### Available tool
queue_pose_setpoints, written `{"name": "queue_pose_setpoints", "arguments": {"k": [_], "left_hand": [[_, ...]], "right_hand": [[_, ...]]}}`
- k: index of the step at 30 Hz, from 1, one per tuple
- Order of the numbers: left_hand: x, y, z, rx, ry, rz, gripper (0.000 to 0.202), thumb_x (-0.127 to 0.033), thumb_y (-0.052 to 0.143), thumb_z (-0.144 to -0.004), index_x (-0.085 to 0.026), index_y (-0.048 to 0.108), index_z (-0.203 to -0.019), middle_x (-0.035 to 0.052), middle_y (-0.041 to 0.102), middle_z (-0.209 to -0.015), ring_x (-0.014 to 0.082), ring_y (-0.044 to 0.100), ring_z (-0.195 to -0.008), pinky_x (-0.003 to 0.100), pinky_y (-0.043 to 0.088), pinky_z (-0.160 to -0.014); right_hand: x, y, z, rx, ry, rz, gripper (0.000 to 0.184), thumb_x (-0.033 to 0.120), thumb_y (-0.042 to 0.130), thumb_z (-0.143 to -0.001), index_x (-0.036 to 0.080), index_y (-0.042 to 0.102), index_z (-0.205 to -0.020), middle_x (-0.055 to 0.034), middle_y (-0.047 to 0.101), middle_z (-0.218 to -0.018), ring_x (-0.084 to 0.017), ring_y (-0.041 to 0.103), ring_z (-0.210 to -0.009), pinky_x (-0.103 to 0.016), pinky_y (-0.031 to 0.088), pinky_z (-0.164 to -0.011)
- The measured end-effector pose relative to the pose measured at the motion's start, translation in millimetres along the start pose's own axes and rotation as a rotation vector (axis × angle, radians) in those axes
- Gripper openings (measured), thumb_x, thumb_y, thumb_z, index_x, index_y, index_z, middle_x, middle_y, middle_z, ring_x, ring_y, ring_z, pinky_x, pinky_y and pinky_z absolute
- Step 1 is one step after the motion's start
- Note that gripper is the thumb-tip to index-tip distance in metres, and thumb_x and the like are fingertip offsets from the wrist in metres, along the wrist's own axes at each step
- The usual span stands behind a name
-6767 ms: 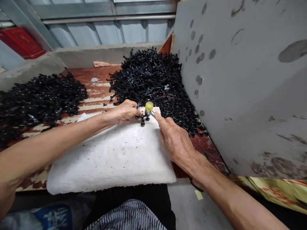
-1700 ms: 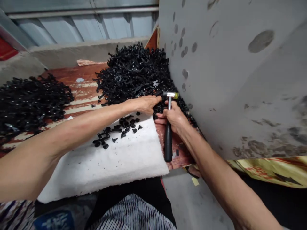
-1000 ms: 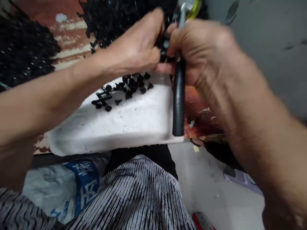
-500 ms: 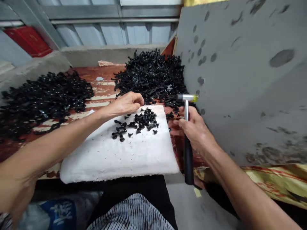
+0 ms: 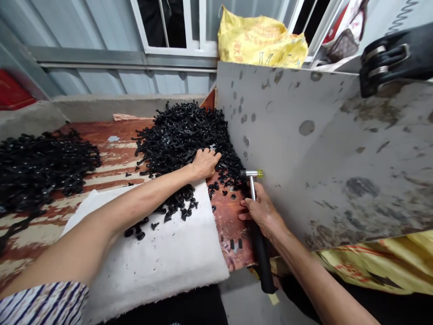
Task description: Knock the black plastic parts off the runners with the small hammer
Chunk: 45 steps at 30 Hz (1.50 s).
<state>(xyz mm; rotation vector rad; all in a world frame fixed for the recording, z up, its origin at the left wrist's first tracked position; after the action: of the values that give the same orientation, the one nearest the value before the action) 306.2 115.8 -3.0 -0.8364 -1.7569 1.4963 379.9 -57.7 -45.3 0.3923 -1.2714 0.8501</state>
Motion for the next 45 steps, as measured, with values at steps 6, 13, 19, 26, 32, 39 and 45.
{"name": "queue_pose_setpoints", "arguments": {"k": [6,13,19,26,32,39,45], "left_hand": [[48.6,-27.2,-14.3,-0.1,-0.122,0.005,0.037,-0.008,0.033,-0.089,-0.009,0.048,-0.123,0.0192,0.061,-0.116,0.0281,0.058,-0.107,0.04,0.045,-0.087],[62.0,-60.3,-15.5,-0.341,-0.15,-0.07,0.053,-0.01,0.046,-0.084,-0.015,0.038,-0.136,0.0205,0.04,-0.143,0.0341,0.038,-0.129,0.048,0.036,-0.1],[-6.9,4.3,-54.4,0.029,0.094,0.155,0.043,-0.016,0.05,-0.084,-0.016,0.049,-0.127,0.0171,0.054,-0.125,0.0299,0.053,-0.115,0.042,0.047,-0.091],[15.5,-5.9,-66.3,-0.046,-0.006,0.153,0.035,-0.011,0.047,-0.084,-0.022,0.057,-0.116,0.0098,0.06,-0.114,0.0222,0.06,-0.107,0.033,0.05,-0.087],[83.9,-60.3,-36.9,-0.385,-0.388,0.078,0.048,-0.008,0.037,-0.086,-0.009,0.039,-0.134,0.022,0.042,-0.14,0.0346,0.039,-0.131,0.047,0.041,-0.099],[8.6,3.4,-38.5,-0.019,0.028,0.161,0.028,-0.015,0.04,-0.088,-0.015,0.059,-0.108,0.0122,0.064,-0.107,0.0229,0.061,-0.101,0.032,0.05,-0.085],[-1.9,17.5,-62.6,0.029,0.075,0.155,0.03,-0.019,0.042,-0.088,-0.013,0.059,-0.112,0.0149,0.062,-0.117,0.0251,0.058,-0.11,0.035,0.049,-0.088]], "right_hand": [[9.1,16.5,-23.6,0.017,0.006,-0.009,0.057,0.006,0.054,-0.063,0.024,0.049,-0.117,0.0027,0.051,-0.077,-0.01,0.057,-0.051,-0.02,0.052,-0.036],[15.4,26.6,-39.2,0.023,-0.029,-0.022,0.047,0.008,0.053,-0.06,0.024,0.051,-0.104,0.0024,0.05,-0.081,-0.01,0.057,-0.059,-0.019,0.053,-0.037],[13.2,29.1,-40.2,0.022,-0.034,-0.003,0.049,0.009,0.053,-0.062,0.023,0.05,-0.109,0.0033,0.049,-0.075,-0.012,0.057,-0.055,-0.021,0.052,-0.037],[13.2,31.8,-40.6,0.038,-0.045,-0.028,0.051,0.012,0.056,-0.063,0.02,0.05,-0.113,0.0037,0.05,-0.071,-0.012,0.056,-0.052,-0.021,0.05,-0.035],[11.2,32.5,-41.9,0.036,-0.018,-0.061,0.059,0.011,0.057,-0.061,0.02,0.049,-0.119,0.0059,0.048,-0.067,-0.011,0.052,-0.047,-0.021,0.048,-0.031],[13.9,35.6,-42.1,0.04,-0.013,-0.075,0.06,0.01,0.056,-0.061,0.021,0.049,-0.12,0.0044,0.049,-0.071,-0.011,0.054,-0.052,-0.021,0.05,-0.034],[11.5,35.4,-43.3,0.03,-0.016,-0.075,0.063,0.012,0.054,-0.06,0.022,0.048,-0.121,0.0032,0.05,-0.073,-0.013,0.059,-0.057,-0.021,0.051,-0.036]]}}
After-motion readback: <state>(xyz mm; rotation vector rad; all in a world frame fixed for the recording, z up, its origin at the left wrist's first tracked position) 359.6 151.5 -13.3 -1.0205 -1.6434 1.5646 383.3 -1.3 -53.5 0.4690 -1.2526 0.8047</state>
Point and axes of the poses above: each hand's wrist, its own z-axis away from the middle knuckle, its own y-axis out of the palm, x = y × z, the point moved 9 cm from there along -z, towards the middle knuckle
